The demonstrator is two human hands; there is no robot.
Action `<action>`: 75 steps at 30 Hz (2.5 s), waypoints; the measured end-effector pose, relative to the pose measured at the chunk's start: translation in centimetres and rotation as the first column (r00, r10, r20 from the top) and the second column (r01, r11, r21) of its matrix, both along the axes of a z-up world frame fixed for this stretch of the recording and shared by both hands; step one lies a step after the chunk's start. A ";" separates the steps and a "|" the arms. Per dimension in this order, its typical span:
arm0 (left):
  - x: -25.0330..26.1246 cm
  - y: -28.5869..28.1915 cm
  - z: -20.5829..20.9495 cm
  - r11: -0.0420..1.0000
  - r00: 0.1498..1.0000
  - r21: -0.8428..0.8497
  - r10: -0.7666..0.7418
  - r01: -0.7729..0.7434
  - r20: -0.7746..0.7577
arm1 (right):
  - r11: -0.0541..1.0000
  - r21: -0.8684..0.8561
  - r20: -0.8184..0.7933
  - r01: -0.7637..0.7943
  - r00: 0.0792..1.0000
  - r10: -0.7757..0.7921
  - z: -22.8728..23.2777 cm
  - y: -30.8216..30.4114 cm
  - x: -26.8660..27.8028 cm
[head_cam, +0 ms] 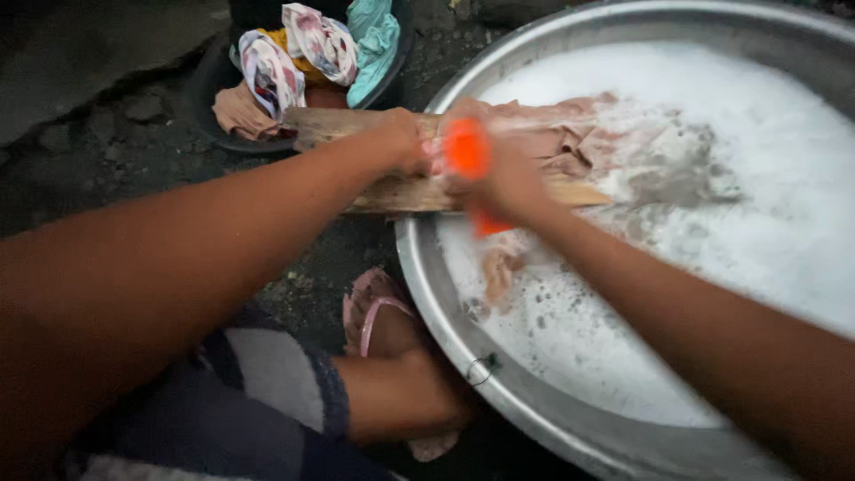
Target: The person washes clothes in a large metal basin with soapy water. They rub the fabric by hand and use a small orange brush to scrub specific areas against a wooden board.
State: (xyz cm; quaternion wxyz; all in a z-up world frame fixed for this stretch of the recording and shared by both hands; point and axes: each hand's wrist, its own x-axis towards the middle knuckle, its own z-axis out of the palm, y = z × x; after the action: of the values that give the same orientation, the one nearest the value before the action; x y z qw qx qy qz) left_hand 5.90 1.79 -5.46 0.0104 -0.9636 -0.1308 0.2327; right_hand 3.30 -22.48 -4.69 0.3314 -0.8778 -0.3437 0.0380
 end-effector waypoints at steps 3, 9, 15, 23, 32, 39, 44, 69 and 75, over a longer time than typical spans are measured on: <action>-3.0 -1.2 1.0 0.951 0.959 -0.225 0.245 -0.211 0.139 | 0.962 -0.075 -0.429 0.264 0.862 -0.270 0.4 -8.9 6.4; -4.7 -2.4 4.4 0.989 0.980 -0.142 0.072 -0.046 0.186 | 0.905 -0.259 -0.120 0.339 0.918 -0.378 3.7 -11.7 8.3; -4.5 -1.5 4.0 0.962 0.952 -0.198 -0.129 0.189 0.278 | 1.000 -0.022 -0.017 0.019 1.000 -0.019 2.5 0.3 -2.2; -5.8 -3.1 6.1 0.965 0.971 -0.248 0.134 -0.083 0.197 | 0.882 -0.355 -0.042 0.309 0.937 -0.346 2.7 -15.0 9.4; -4.1 -0.9 2.2 0.964 0.959 -0.262 0.033 0.044 0.283 | 0.994 -0.095 -0.243 0.056 0.967 -0.078 0.7 -2.8 0.9; -5.6 -2.8 5.5 0.992 0.969 -0.121 0.004 0.027 0.249 | 0.788 -0.449 -0.141 0.422 0.837 -0.528 -0.1 -18.9 11.4; -3.3 -5.6 8.5 0.952 0.966 0.184 -0.257 0.247 0.038 | 0.860 -0.121 -0.309 0.496 0.804 -0.508 1.1 -22.5 11.4; 0.9 -21.2 2.6 0.612 0.758 -0.722 0.290 0.322 0.584 | 0.854 -0.194 -0.320 0.483 0.792 -0.520 -4.9 -23.9 16.1; -3.2 -15.8 7.1 0.591 0.782 -0.637 0.017 0.494 0.623 | 0.923 -0.197 -0.262 0.330 0.890 -0.374 -7.0 -22.0 16.3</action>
State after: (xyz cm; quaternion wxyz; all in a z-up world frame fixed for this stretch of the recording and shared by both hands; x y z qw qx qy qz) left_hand 2.73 -14.04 1.66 -0.4109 -0.9025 0.1234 -0.0367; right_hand 19.61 -44.44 -11.69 0.3148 -0.9319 -0.1218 0.1327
